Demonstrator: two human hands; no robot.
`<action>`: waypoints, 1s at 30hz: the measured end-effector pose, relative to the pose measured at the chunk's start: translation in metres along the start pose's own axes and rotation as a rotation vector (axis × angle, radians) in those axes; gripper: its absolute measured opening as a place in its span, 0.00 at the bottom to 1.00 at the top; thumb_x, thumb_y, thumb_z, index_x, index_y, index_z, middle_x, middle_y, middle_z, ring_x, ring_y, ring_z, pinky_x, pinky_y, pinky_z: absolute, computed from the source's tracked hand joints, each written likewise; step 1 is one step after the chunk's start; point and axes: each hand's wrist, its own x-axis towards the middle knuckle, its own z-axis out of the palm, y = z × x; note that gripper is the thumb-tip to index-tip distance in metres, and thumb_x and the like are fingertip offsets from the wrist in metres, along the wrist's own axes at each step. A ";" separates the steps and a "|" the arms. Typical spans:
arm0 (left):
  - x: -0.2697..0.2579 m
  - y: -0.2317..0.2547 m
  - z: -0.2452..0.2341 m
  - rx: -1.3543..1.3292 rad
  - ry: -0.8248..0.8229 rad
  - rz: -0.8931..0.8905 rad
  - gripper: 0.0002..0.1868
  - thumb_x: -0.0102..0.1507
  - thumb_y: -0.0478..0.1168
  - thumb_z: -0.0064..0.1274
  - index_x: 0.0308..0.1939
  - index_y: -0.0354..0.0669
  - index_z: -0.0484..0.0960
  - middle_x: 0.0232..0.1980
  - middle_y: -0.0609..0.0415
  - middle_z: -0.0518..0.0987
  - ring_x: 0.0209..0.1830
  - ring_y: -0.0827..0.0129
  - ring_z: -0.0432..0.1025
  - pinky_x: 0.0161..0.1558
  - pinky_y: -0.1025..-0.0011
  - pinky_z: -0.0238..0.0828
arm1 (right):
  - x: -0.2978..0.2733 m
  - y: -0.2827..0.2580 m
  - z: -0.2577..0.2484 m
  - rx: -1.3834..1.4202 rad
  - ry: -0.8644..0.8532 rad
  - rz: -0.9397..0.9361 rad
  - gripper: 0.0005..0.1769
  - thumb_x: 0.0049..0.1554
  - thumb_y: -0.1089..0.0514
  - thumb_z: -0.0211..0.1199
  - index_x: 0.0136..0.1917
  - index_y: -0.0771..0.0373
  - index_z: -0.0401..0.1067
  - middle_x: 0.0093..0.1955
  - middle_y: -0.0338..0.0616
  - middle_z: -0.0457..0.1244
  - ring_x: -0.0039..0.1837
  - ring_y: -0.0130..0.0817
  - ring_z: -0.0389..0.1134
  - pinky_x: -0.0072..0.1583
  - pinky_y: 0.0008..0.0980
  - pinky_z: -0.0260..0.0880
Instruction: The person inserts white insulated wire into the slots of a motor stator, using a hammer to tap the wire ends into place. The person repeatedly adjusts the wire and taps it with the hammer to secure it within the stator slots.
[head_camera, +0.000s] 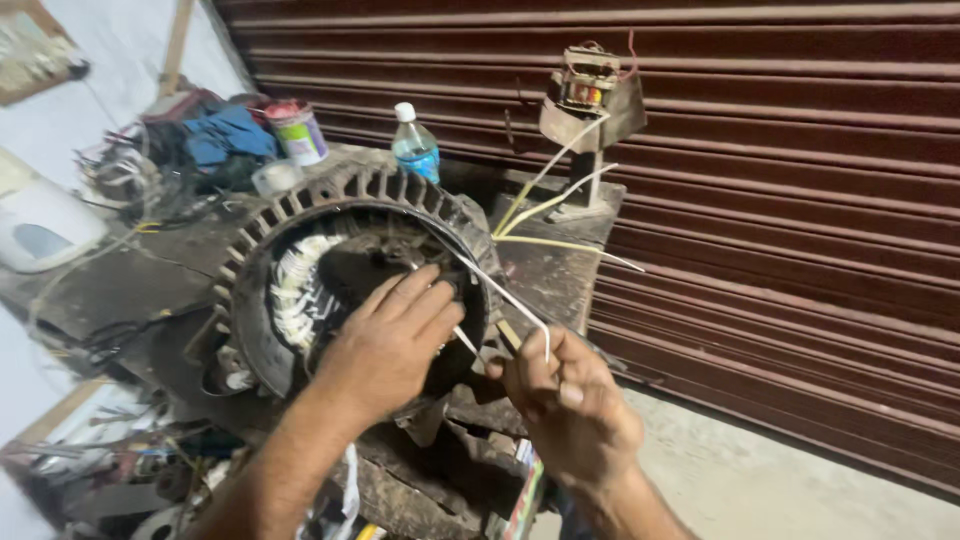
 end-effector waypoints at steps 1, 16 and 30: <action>-0.006 -0.001 0.001 -0.018 -0.054 0.008 0.18 0.56 0.31 0.49 0.49 0.49 0.83 0.56 0.53 0.83 0.63 0.61 0.73 0.60 0.58 0.72 | 0.004 -0.004 -0.004 -0.017 -0.052 -0.003 0.20 0.55 0.57 0.66 0.56 0.71 0.69 0.38 0.36 0.60 0.39 0.32 0.58 0.57 0.37 0.67; -0.033 0.013 0.008 -0.429 0.350 -0.513 0.11 0.61 0.30 0.48 0.44 0.41 0.83 0.40 0.49 0.83 0.43 0.55 0.77 0.40 0.60 0.76 | 0.027 0.011 -0.142 -2.241 0.280 0.213 0.15 0.57 0.55 0.60 0.56 0.58 0.74 0.51 0.57 0.68 0.48 0.59 0.70 0.48 0.53 0.70; -0.035 0.017 0.013 -0.571 0.382 -0.660 0.12 0.59 0.27 0.47 0.44 0.40 0.81 0.36 0.51 0.81 0.41 0.55 0.75 0.39 0.59 0.74 | 0.033 -0.022 -0.013 -2.020 -0.114 -0.509 0.05 0.65 0.59 0.57 0.48 0.60 0.73 0.29 0.37 0.63 0.27 0.24 0.62 0.26 0.30 0.59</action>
